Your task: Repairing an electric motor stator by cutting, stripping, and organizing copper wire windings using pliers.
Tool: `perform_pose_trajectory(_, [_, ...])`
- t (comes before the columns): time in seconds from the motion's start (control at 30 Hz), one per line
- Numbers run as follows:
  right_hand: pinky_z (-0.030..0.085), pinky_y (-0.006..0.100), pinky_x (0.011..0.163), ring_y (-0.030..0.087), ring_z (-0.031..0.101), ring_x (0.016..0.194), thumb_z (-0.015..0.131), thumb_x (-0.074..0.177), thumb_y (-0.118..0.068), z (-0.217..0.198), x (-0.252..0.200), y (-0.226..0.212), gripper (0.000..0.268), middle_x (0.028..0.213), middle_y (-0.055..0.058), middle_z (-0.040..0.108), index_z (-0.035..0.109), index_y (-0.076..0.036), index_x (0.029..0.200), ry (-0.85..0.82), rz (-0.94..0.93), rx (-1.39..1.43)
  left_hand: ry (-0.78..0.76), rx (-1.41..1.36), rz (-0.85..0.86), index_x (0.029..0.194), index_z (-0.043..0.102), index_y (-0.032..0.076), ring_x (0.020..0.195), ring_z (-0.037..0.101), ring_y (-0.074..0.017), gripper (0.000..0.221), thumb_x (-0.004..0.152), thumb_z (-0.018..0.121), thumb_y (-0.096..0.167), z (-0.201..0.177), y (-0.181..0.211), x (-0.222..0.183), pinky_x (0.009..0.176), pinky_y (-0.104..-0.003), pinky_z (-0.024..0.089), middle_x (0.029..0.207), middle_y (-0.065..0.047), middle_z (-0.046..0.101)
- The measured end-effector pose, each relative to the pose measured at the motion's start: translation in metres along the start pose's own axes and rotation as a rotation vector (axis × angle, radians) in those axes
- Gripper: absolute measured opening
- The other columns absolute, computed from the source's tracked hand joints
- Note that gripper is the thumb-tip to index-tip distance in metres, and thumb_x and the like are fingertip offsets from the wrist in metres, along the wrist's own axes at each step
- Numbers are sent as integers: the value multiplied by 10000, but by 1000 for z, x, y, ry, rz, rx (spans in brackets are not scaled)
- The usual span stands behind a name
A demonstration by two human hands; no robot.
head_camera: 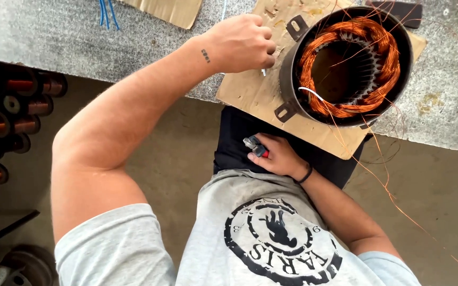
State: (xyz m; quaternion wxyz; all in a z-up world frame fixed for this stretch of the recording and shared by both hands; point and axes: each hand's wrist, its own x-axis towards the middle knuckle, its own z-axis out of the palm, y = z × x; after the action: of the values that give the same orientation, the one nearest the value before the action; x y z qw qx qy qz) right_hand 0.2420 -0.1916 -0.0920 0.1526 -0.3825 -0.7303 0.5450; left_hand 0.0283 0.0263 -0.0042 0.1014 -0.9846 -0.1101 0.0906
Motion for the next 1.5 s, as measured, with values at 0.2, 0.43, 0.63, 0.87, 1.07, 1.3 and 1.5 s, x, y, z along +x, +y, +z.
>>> perform_pose_trajectory(0.2, [530,313,812,201,726,895,693,913,-310,-1,-1,-1,260,993,3,747,680,-125,1094,-10,63,32,-116,-61,-50,1048,680,173,628,613,-136,129,1093,567,216,4,7,4,576,-293,497,804,28,644])
perform_pose_trajectory(0.43, [533,303,819,186,729,898,711,904,-287,0,-4,4,266,1004,2,751,680,-120,1109,22,47,58,-88,-556,-420,917,669,98,585,581,-108,162,1052,707,180,7,-4,-29,467,-249,483,757,1,665])
perform_pose_trajectory(0.63, [523,293,800,161,697,833,704,911,-281,-1,-3,6,243,957,-17,723,681,-141,1108,21,48,97,-77,-534,-613,999,619,133,759,647,-254,140,1096,634,232,17,-11,-87,456,-429,461,941,4,691])
perform_pose_trajectory(0.87, [508,292,784,142,667,787,690,928,-315,-1,-2,4,229,883,-41,680,675,-163,1100,-3,104,102,-103,-335,-567,957,661,150,620,643,-199,187,1058,696,304,34,-8,-77,390,-340,454,854,12,666])
perform_pose_trajectory(1.07, [516,295,777,133,682,787,690,922,-308,-2,1,-2,220,878,-62,693,676,-176,1098,0,118,92,-102,-448,-530,823,752,232,723,680,-217,94,886,806,276,41,-16,-58,488,-395,506,754,41,717])
perform_pose_trajectory(1.3, [483,280,993,159,689,1001,658,835,-132,1,41,5,737,1087,-20,739,460,-234,1538,-85,168,67,1314,-723,-1220,1034,692,98,780,521,-135,58,985,687,68,40,111,-120,623,-312,375,886,10,595])
perform_pose_trajectory(1.5, [576,369,848,193,721,841,697,758,-7,-5,45,13,506,868,55,758,678,-99,1255,-122,113,223,1492,-1504,-1822,736,616,81,679,641,-188,251,924,566,240,112,293,-55,609,-295,518,772,-108,635])
